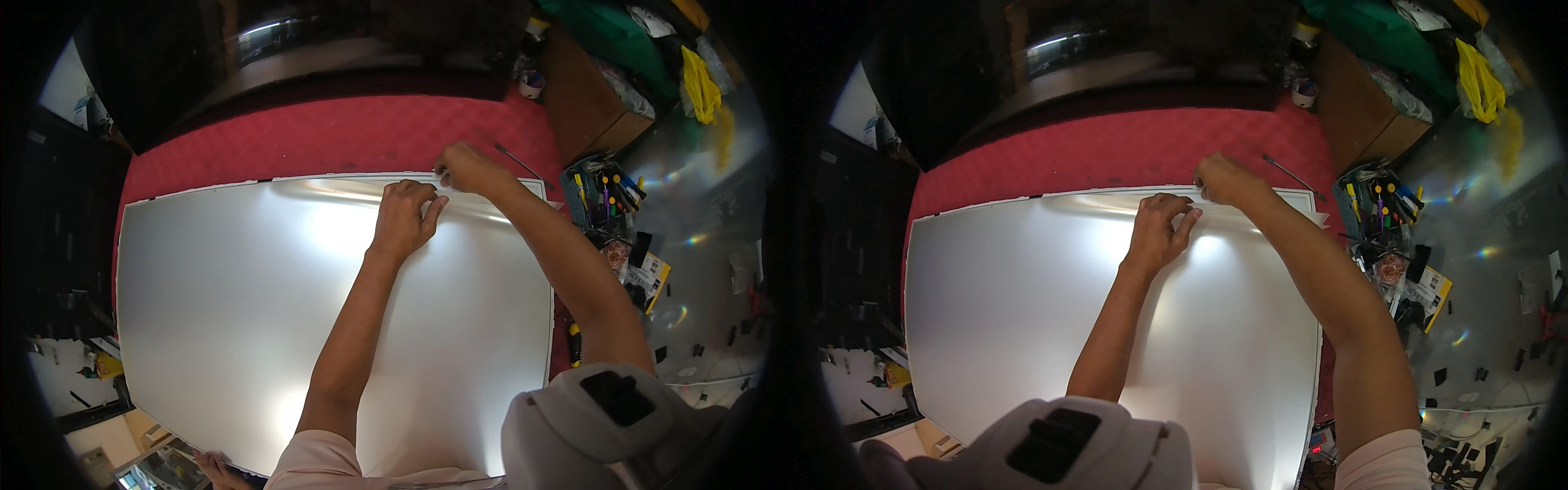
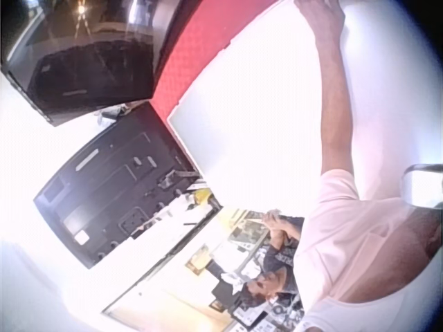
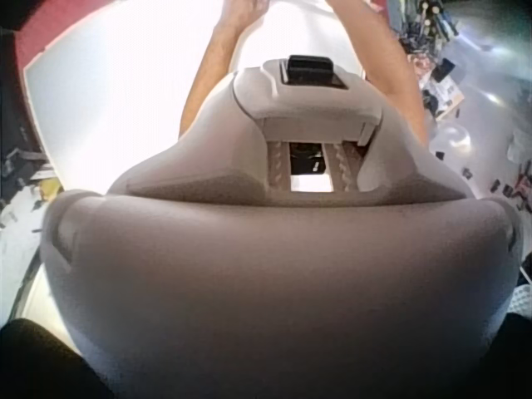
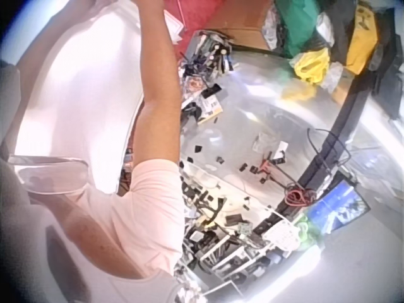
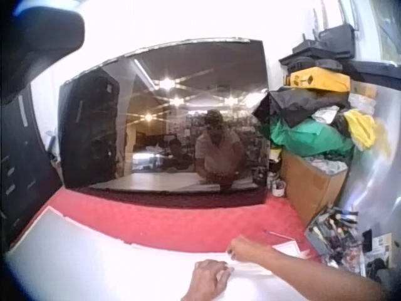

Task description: The person works on the edge of a large monitor panel, using a small tool to pry or secure components along the bezel and applying a piece of tape to the top edge.

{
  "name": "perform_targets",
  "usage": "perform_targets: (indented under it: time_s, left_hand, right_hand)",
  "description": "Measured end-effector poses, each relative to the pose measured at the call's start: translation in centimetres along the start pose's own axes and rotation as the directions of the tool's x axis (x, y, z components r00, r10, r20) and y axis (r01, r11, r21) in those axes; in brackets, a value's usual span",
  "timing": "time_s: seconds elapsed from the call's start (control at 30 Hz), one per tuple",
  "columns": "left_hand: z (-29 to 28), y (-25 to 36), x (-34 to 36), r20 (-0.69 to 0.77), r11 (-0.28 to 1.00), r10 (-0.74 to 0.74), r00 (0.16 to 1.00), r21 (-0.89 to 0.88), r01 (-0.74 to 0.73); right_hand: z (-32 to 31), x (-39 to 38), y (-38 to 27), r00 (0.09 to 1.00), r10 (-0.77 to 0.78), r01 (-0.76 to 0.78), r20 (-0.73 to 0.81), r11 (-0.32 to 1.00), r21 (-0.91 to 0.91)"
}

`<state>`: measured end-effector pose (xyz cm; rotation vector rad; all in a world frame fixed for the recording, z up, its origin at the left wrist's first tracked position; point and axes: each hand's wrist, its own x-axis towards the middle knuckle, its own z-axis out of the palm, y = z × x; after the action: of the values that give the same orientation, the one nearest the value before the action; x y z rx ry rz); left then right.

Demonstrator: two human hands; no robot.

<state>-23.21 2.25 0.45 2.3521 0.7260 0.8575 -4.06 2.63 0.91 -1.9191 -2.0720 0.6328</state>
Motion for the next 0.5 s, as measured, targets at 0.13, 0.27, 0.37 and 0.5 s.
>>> perform_targets:
  time_s: [0.13,0.27,0.37,0.5]
  left_hand:
    - [0.1,-0.3,-0.1,-0.003,0.999,-0.004,1.0,-0.034,0.004]
    - [0.1,-0.3,0.0,-0.032,0.998,0.009,0.999,-0.054,-0.01]
    - [-0.6,1.2,0.6,0.052,0.993,-0.04,0.998,0.115,0.034]
    - [-0.1,0.1,2.5,0.05,0.972,-0.185,0.981,0.156,0.175]
  right_hand:
    - [0.0,-0.1,-1.0,0.998,0.035,-0.038,-0.043,0.998,-0.057]
    - [0.4,0.2,-0.8,0.999,0.036,-0.037,-0.037,0.999,-0.032]
    - [0.6,-0.1,0.1,0.999,0.036,-0.035,-0.021,0.999,0.024]
    - [0.6,-0.2,0.3,0.999,0.006,-0.006,-0.052,1.0,-0.003]
